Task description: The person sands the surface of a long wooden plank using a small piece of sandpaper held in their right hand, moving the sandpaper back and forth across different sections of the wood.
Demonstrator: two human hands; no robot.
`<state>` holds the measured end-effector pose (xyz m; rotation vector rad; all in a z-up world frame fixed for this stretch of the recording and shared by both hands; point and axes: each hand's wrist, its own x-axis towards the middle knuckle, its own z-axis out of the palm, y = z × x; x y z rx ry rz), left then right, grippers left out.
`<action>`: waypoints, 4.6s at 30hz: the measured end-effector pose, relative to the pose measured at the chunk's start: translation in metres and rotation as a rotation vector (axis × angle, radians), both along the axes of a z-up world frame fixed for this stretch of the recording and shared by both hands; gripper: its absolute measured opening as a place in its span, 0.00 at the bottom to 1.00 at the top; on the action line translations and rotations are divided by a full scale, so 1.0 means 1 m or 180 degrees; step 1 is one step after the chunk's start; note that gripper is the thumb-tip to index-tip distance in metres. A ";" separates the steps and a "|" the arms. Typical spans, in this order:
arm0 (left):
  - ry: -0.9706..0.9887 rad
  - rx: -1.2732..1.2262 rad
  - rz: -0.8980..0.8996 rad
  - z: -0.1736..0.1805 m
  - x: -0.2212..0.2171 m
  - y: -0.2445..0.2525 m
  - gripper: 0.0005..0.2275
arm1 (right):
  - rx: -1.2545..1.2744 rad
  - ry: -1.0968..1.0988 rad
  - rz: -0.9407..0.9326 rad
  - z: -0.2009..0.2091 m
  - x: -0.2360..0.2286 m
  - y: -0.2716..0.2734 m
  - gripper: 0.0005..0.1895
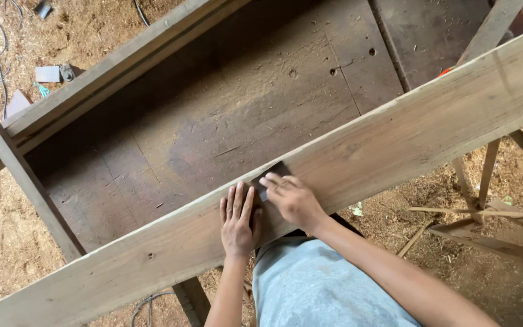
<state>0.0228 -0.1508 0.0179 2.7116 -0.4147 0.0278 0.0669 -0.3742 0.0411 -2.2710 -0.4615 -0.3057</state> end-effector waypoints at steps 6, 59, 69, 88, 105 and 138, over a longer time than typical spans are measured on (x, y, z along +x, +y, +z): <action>-0.0073 -0.0064 0.0123 -0.005 -0.003 -0.001 0.20 | -0.0348 0.0279 -0.1191 -0.007 -0.004 -0.023 0.12; 0.0320 -0.0312 -0.1201 -0.004 0.035 -0.093 0.22 | -0.0426 -0.0091 -0.1292 -0.033 -0.095 -0.072 0.06; -0.0093 -0.0012 -0.0093 -0.015 0.028 -0.147 0.22 | -0.0574 0.0389 -0.1991 -0.048 -0.050 -0.177 0.12; -0.0245 0.0139 0.0067 -0.013 0.032 -0.167 0.20 | -0.0916 -0.0171 0.0112 -0.051 0.002 -0.187 0.18; -0.0104 0.0140 -0.0217 -0.020 0.036 -0.174 0.23 | -0.0889 -0.0049 -0.1363 -0.049 0.009 -0.218 0.17; -0.0016 -0.0147 -0.0294 -0.005 0.040 -0.196 0.21 | -0.0799 -0.0140 -0.1587 -0.044 0.014 -0.232 0.13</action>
